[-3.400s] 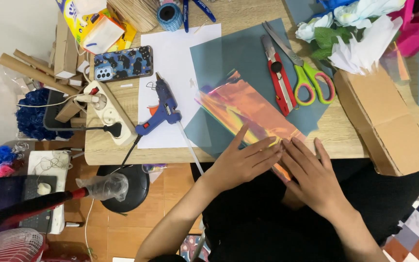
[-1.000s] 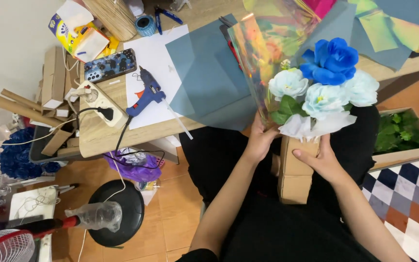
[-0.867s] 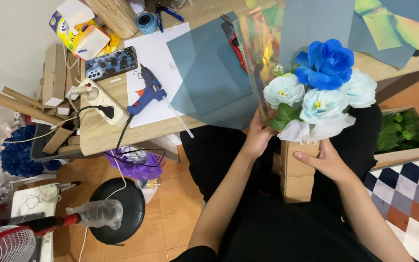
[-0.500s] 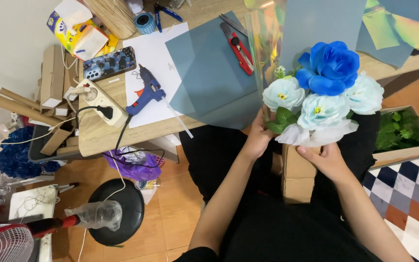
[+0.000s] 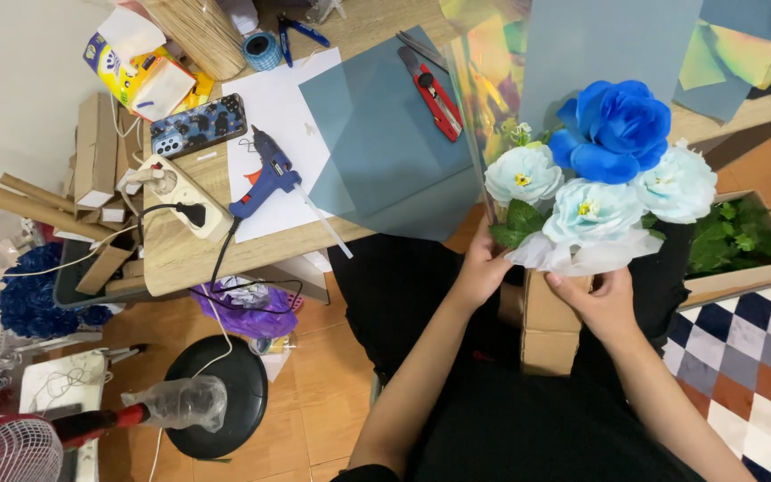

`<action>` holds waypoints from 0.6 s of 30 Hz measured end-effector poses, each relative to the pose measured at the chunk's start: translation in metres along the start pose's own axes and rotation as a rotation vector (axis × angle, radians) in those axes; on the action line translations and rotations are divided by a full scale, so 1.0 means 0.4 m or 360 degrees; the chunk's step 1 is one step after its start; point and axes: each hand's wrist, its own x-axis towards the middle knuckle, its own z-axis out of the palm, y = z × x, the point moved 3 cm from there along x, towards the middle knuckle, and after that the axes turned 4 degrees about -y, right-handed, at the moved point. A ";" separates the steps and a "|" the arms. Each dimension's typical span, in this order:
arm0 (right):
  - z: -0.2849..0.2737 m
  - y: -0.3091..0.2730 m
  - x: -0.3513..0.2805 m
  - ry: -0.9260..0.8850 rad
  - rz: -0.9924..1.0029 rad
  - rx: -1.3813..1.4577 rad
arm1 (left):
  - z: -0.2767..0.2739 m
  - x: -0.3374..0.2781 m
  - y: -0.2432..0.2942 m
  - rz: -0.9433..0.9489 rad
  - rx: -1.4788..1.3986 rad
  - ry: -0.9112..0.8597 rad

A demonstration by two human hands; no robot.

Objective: The person wraps a bouquet of artificial blue and white flowers in a cardboard box using iridescent paper. They fold the paper around the box and adjust the arrangement of the flowers and the wrapping material.

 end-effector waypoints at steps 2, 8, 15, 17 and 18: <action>0.009 -0.046 -0.003 0.0028 -0.0034 -0.0008 | -0.010 -0.003 -0.001 0.0023 0.0019 -0.0040; 0.018 -0.119 -0.008 0.0045 -0.0086 -0.0063 | 0.027 0.007 0.050 0.0095 0.0122 -0.0095; 0.015 -0.082 -0.029 0.0179 -0.0083 -0.0085 | 0.044 -0.038 0.017 0.0061 -0.0080 0.0116; 0.016 -0.071 -0.033 0.0200 -0.0078 -0.0063 | 0.077 -0.041 0.034 0.0032 -0.0401 0.0207; 0.016 -0.065 -0.036 0.0218 -0.0072 -0.0042 | 0.093 -0.044 0.041 0.0004 -0.0724 0.0300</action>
